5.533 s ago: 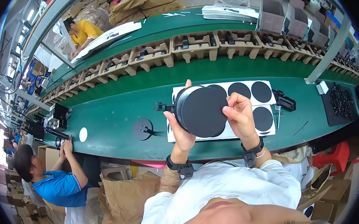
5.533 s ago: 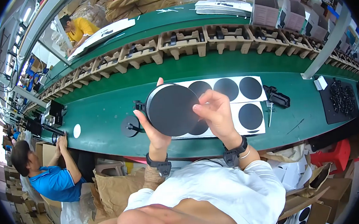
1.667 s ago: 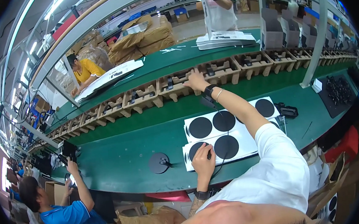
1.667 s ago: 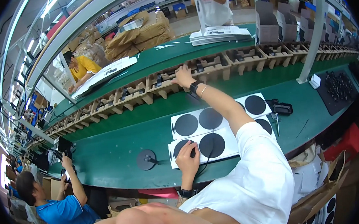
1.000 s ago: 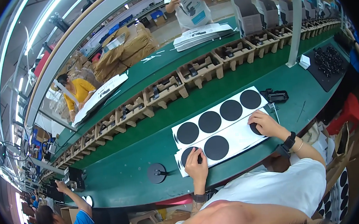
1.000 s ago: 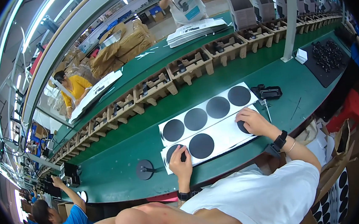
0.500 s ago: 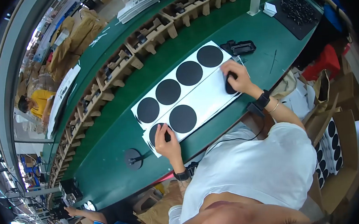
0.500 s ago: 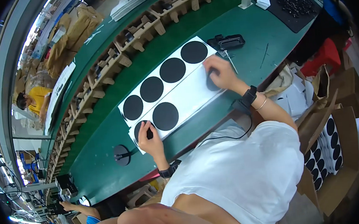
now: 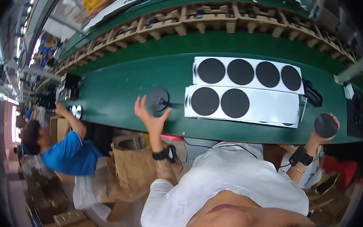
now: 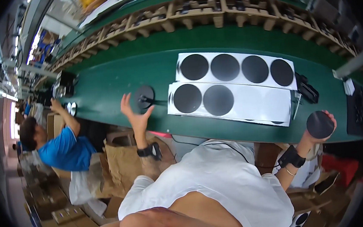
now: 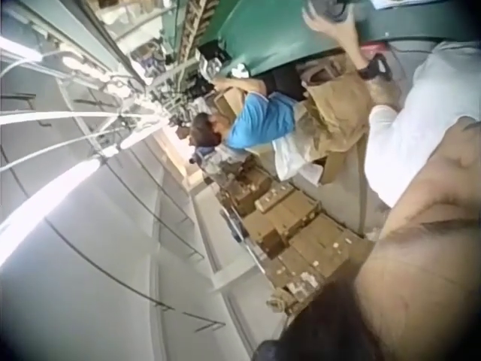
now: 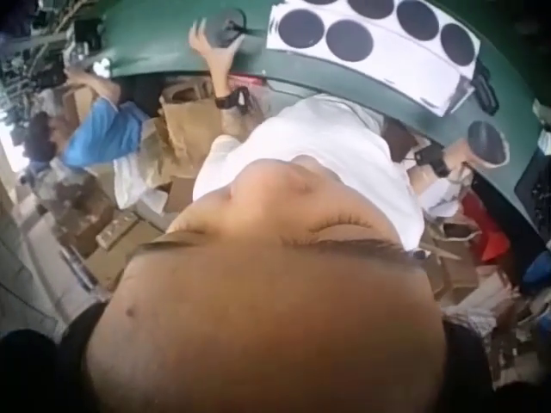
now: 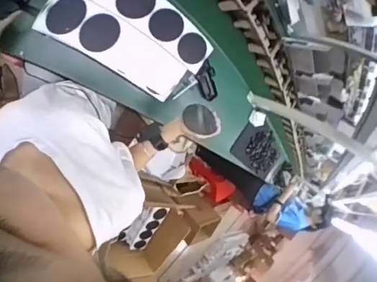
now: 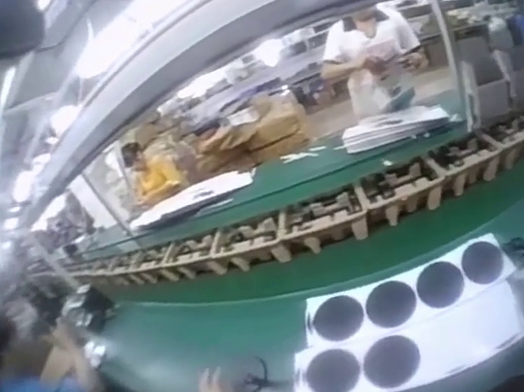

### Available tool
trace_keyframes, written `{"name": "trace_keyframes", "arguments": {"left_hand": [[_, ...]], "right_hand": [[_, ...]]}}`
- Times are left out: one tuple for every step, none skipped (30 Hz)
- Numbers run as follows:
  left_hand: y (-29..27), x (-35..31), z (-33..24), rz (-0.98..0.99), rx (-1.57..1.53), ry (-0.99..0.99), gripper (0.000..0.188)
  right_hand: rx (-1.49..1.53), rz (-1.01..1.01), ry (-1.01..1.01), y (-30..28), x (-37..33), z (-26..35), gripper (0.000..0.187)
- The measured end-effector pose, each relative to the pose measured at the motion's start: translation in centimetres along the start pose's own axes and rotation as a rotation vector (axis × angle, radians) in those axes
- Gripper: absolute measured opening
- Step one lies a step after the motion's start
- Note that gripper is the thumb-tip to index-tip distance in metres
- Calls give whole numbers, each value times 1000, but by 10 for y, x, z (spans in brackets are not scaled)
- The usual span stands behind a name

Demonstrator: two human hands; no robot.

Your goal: The person peels a black circular sticker from a sheet, presses it onto the flat surface of a plastic stand, and smooths it down by hand. They then place the assembled stand into a cardboard tray on the conveyor belt and repeat the process.

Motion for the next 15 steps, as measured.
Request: {"name": "trace_keyframes", "arguments": {"left_hand": [[5, 7, 10, 164, 99, 74, 97], [3, 9, 27, 148, 122, 58, 97], [22, 9, 41, 315, 193, 129, 99], [36, 9, 47, 485, 270, 214, 101], [38, 13, 47, 482, 265, 218, 101], [38, 16, 47, 511, 208, 164, 100], [39, 17, 45, 538, 149, 111, 99], [40, 18, 44, 563, 85, 55, 99], [41, 18, 41, 558, 82, 58, 99], [37, 18, 40, 403, -212, -52, 96], [34, 16, 40, 238, -504, -164, 94], [35, 17, 31, 75, -799, -273, 92], [36, 17, 18, 79, -811, -272, 92], [30, 25, -15, 6, -1207, -359, 87], [28, 35, -50, -64, -1618, -446, 84]], "right_hand": [[-25, 35, -5, 23, -3, -4, 34], [-50, 68, -15, 46, -7, -6, 34], [-56, 85, -19, 70, -11, 4, 34], [-86, 126, -7, 100, -19, 4, 33], [-122, 161, 3, 129, -28, 5, 33], [-149, 197, 21, 153, -39, 1, 32], [-143, 197, 21, 172, -49, 0, 32], [-194, 272, -10, 197, -60, 1, 28], [-248, 344, -44, 218, -71, 3, 24], [-247, 344, -49, 228, -80, 2, 24], [-278, 416, 14, 240, -90, -7, 19], [-316, 481, 75, 250, -100, -13, 16], [-360, 526, 123, 261, -109, -18, 17], [-401, 573, 180, 273, -120, -24, 20], [-307, 668, 317, 293, -130, -26, 20]]}}
Point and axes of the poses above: each hand's wrist, its own x-axis towards the middle knuckle, its own y-axis out of the palm, z = x × y, the point moved 6 cm from there along x, towards the middle knuckle, and after that the axes turned 13 degrees about y, right-handed, at the moved point
